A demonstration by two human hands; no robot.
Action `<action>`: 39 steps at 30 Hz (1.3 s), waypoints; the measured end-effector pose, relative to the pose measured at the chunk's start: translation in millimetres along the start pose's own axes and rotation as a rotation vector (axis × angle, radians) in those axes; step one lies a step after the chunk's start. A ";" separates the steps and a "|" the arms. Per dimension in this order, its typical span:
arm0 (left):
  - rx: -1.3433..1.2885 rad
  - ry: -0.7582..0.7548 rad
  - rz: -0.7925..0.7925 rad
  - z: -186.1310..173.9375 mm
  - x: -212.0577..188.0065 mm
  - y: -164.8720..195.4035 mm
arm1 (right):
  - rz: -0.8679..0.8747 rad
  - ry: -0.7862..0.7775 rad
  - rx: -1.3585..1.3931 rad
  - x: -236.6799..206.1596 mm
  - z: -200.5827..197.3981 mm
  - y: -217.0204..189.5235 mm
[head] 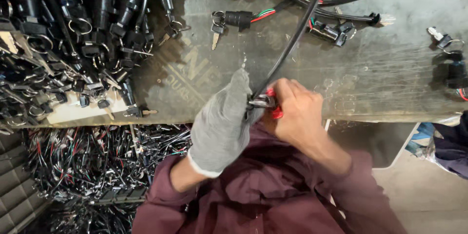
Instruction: The person strips the outer insulation from black electrical wires at a workbench. They hold a wire in one gloved hand, use red-handled pliers to cut and pull the insulation off the end, then set the stripped wire aside and pick up the next wire, repeating the process.
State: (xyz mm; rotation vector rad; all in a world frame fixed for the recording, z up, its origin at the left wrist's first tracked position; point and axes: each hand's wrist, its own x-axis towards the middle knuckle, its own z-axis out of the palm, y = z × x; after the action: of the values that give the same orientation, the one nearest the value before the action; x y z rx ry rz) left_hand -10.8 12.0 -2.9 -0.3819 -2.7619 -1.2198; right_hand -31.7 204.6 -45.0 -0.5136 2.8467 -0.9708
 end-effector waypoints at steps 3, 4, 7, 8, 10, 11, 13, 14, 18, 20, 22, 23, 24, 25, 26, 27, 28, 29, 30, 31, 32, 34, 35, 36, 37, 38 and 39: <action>-0.340 -0.046 0.055 -12.3 1.8 -6.2 | -0.113 0.080 -0.030 9.6 3.0 9.3; -0.628 -0.249 -0.110 -17.8 0.4 -9.5 | -0.237 0.102 0.043 13.5 3.7 14.6; -1.131 -0.578 -0.379 -27.0 -4.3 -15.5 | -0.399 0.021 0.185 23.9 6.6 33.2; -1.059 -0.505 -0.328 -27.8 -5.3 -15.1 | -0.414 -0.032 0.221 26.5 8.4 37.9; -0.889 -0.384 -0.229 -26.1 -3.5 -11.1 | -0.397 -0.047 0.175 30.6 11.3 41.7; -0.788 -0.324 -0.195 -26.4 -1.7 -8.3 | -0.390 -0.055 0.154 32.5 11.5 40.4; -0.437 -0.190 -0.156 -30.1 6.3 -5.5 | -0.327 0.064 -0.056 37.5 8.2 32.5; -0.186 -0.111 -0.152 -34.4 11.9 -7.3 | -0.299 0.116 -0.156 40.8 3.7 26.6; 0.026 0.173 -0.329 -77.4 21.0 -33.8 | -0.324 0.164 -0.321 62.2 -33.7 10.8; 0.116 0.344 -0.393 -94.4 20.1 -52.2 | -0.223 0.175 -0.386 73.6 -52.2 14.9; 0.475 0.457 -0.193 -92.7 20.1 -65.5 | -0.233 0.253 -0.493 89.3 -59.1 30.5; 0.649 0.518 -0.053 -88.0 27.1 -73.3 | -0.278 0.300 -0.563 101.7 -59.6 42.5; 0.616 0.450 0.013 -81.1 25.9 -71.9 | -0.298 0.322 -0.628 105.5 -56.3 51.7; 0.578 0.378 0.076 -76.1 28.0 -71.0 | -0.304 0.290 -0.717 108.2 -52.5 60.6; 0.493 0.260 0.100 -61.5 31.8 -66.7 | -0.321 0.268 -0.812 115.5 -51.0 69.2; 0.403 0.141 0.112 -47.6 35.9 -60.3 | -0.351 0.298 -0.832 117.6 -51.6 74.8; 0.458 0.055 0.135 -39.3 41.3 -56.0 | -0.380 0.328 -0.853 120.2 -56.2 77.2; 0.420 0.077 0.138 -34.0 42.7 -49.3 | -0.402 0.377 -0.777 118.6 -62.6 74.7; 0.379 0.099 0.149 -28.7 47.4 -44.6 | -0.399 0.369 -0.682 113.9 -72.7 68.4; 0.339 0.126 0.168 -25.3 51.9 -40.5 | -0.398 0.362 -0.587 111.5 -85.4 59.3; 0.306 0.158 0.200 -25.1 55.0 -37.3 | -0.381 0.289 -0.464 98.8 -99.9 45.4; 0.256 0.227 0.246 -25.9 57.4 -31.0 | -0.471 0.253 -0.330 75.8 -115.6 12.9; -0.006 0.114 0.208 -26.0 57.1 -28.8 | -0.580 0.298 -0.323 66.0 -114.5 -2.2; -0.269 -0.004 0.165 -24.5 53.8 -25.4 | -0.556 0.371 -0.337 55.8 -112.8 -13.1; -0.536 -0.129 0.126 -21.7 50.3 -23.3 | -0.521 0.447 -0.352 45.5 -107.4 -20.3; -0.629 -0.339 -0.053 -15.1 44.0 -19.2 | -0.485 0.533 -0.377 36.7 -98.8 -23.6; -0.718 -0.552 -0.229 -6.8 36.2 -14.8 | -0.311 0.637 -0.004 30.3 -82.7 -24.0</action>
State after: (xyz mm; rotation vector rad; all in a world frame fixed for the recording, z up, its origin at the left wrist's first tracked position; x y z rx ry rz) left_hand -49.7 4.2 -2.0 -0.5251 -2.7074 -2.4950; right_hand -69.1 224.2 35.9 -0.7863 3.3849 -1.3950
